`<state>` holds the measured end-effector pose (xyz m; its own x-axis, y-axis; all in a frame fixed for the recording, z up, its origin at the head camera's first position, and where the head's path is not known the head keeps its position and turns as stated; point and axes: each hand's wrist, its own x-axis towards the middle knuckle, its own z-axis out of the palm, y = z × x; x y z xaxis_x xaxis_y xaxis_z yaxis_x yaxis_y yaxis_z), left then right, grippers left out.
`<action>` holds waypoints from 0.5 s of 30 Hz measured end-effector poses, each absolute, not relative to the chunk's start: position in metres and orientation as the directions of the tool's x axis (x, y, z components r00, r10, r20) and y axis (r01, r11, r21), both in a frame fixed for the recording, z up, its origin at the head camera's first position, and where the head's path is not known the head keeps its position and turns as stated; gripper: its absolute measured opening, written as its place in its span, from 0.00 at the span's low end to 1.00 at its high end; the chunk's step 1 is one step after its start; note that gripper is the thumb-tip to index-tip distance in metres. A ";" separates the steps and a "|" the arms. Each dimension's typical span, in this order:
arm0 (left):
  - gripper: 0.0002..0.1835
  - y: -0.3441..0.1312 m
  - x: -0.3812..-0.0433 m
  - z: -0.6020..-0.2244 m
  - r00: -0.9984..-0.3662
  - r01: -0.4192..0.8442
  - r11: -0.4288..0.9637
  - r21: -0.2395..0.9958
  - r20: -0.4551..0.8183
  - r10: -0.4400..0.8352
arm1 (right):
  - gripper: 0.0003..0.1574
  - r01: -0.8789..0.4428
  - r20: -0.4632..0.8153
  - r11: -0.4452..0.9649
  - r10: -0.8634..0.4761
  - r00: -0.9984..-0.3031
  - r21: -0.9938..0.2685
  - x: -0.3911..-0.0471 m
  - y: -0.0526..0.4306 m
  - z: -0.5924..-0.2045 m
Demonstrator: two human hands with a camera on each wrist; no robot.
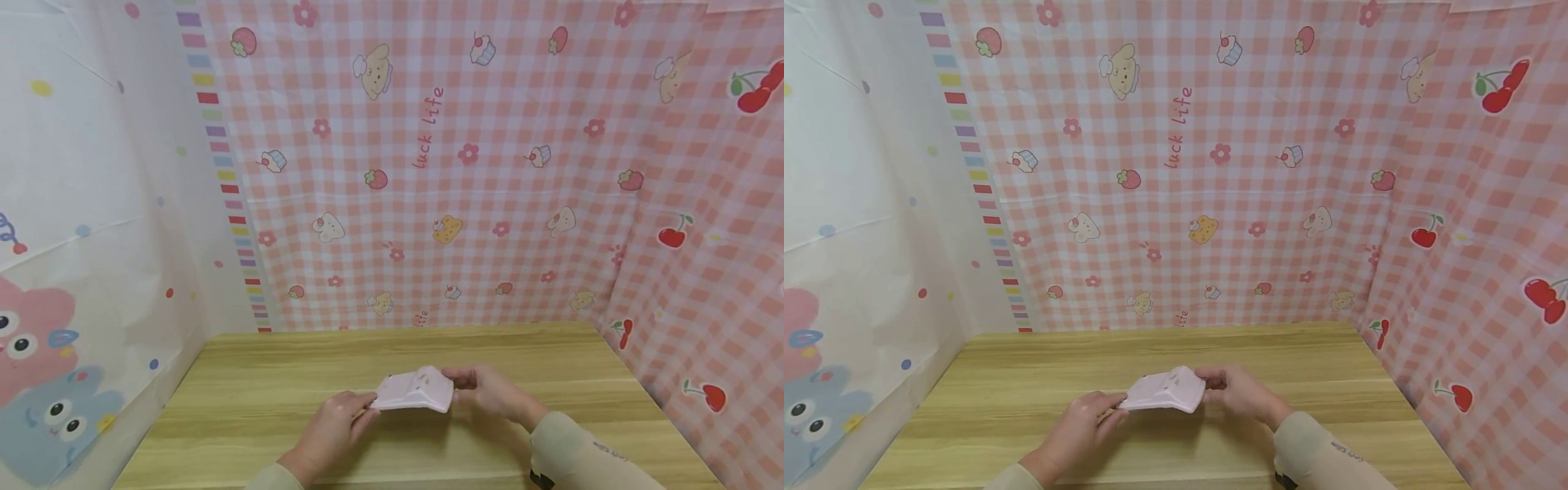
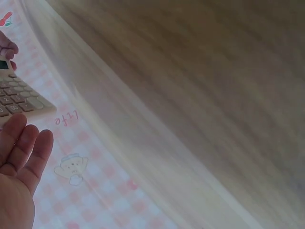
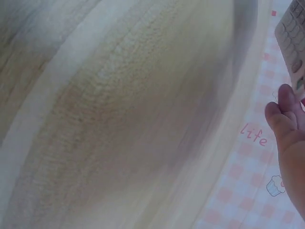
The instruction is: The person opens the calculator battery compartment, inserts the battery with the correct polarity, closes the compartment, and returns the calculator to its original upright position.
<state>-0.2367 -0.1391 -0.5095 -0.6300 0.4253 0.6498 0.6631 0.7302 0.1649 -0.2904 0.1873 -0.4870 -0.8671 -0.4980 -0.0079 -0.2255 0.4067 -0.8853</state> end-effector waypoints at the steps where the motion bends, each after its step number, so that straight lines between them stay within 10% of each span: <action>1: 0.13 -0.139 -0.236 -0.509 -0.636 0.661 0.729 0.178 0.648 0.419 | 0.31 -0.220 -0.002 0.406 -0.479 -0.878 -0.887 -0.291 0.187 -0.487; 15: 0.13 -0.138 -0.233 -0.510 -0.735 0.629 0.632 0.451 0.611 0.295 | 0.26 -0.150 -0.008 0.368 -0.395 -0.919 -0.918 -0.289 0.185 -0.484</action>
<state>-0.2329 -0.1375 -0.5102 -0.7348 0.2954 0.6106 0.6295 0.6324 0.4515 -0.2892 0.1848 -0.4838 -0.9186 -0.3952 -0.0078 -0.1505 0.3679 -0.9176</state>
